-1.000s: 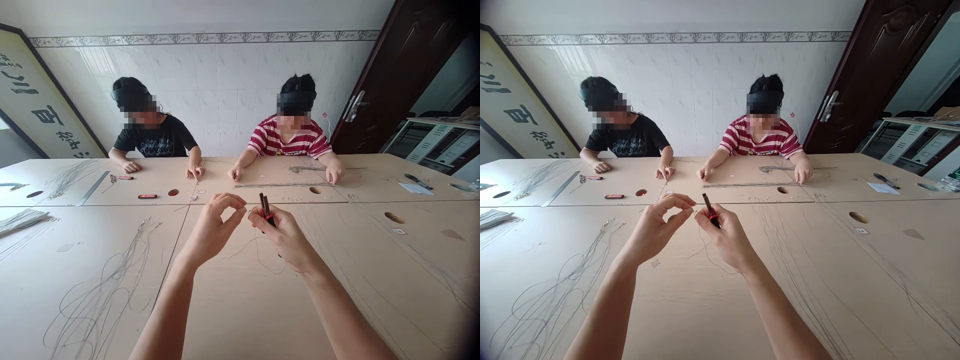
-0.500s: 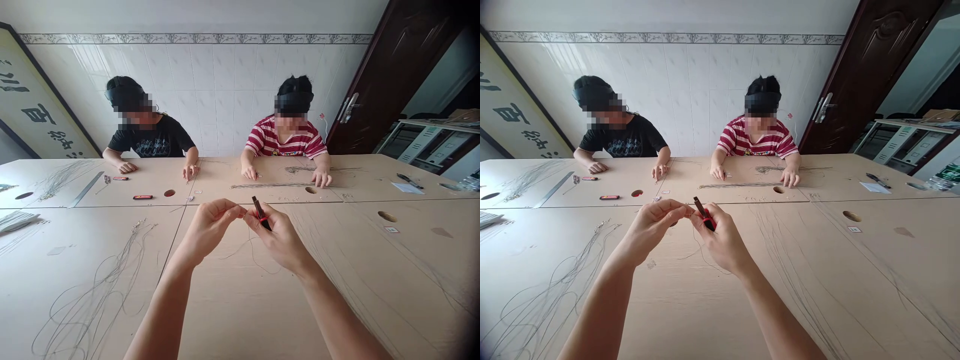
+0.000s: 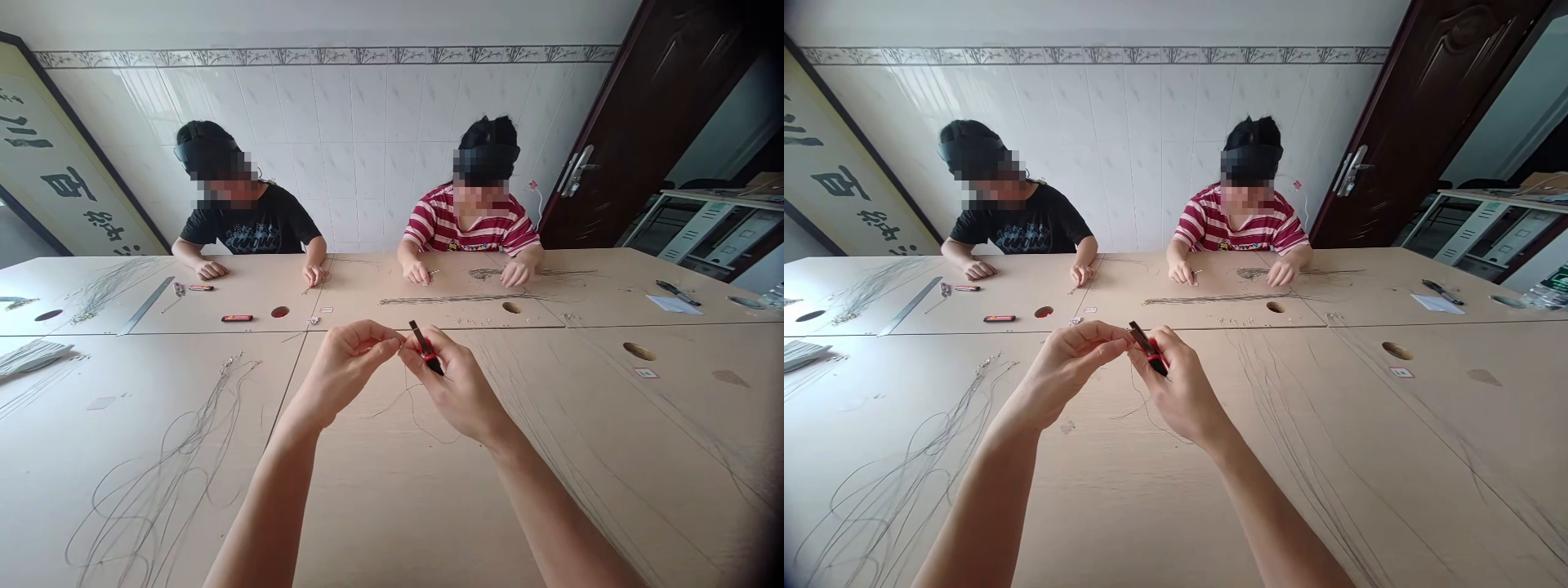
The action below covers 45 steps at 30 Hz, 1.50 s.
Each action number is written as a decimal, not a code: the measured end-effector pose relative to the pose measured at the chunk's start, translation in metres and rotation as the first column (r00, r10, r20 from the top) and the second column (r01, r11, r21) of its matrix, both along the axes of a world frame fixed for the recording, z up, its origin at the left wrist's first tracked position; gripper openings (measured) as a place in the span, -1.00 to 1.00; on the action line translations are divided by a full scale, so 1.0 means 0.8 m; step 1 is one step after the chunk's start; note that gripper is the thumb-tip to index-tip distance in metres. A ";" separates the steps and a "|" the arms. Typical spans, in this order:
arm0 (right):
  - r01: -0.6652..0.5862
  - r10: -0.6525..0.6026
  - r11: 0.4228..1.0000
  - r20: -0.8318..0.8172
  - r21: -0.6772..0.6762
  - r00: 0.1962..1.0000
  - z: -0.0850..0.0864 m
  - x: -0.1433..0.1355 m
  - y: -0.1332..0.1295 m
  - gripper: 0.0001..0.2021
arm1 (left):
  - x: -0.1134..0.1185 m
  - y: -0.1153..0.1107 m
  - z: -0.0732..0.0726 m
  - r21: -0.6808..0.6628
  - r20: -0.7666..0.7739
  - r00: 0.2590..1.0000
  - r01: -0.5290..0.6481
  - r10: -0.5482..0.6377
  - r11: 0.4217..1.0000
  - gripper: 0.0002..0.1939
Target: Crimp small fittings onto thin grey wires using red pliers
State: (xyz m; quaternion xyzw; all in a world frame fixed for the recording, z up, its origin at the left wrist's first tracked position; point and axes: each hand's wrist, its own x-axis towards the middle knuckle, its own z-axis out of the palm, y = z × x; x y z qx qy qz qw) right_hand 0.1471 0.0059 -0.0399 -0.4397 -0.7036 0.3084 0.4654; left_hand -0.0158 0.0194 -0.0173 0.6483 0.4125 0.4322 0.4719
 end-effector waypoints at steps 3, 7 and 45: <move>-0.001 0.001 1.000 0.003 0.000 1.000 0.000 0.000 0.000 -0.75 | 0.000 0.000 0.001 0.004 0.022 1.000 0.005 -0.005 1.000 -0.82; -0.002 0.002 1.000 0.005 0.008 1.000 0.000 0.000 0.000 -0.77 | 0.000 -0.001 0.003 -0.007 0.030 0.999 0.013 -0.013 1.000 -0.83; 0.040 -0.045 0.998 -0.104 -0.052 0.994 0.000 0.000 -0.001 -0.79 | 0.005 0.001 0.000 -0.058 0.150 0.988 0.033 -0.024 0.998 -0.88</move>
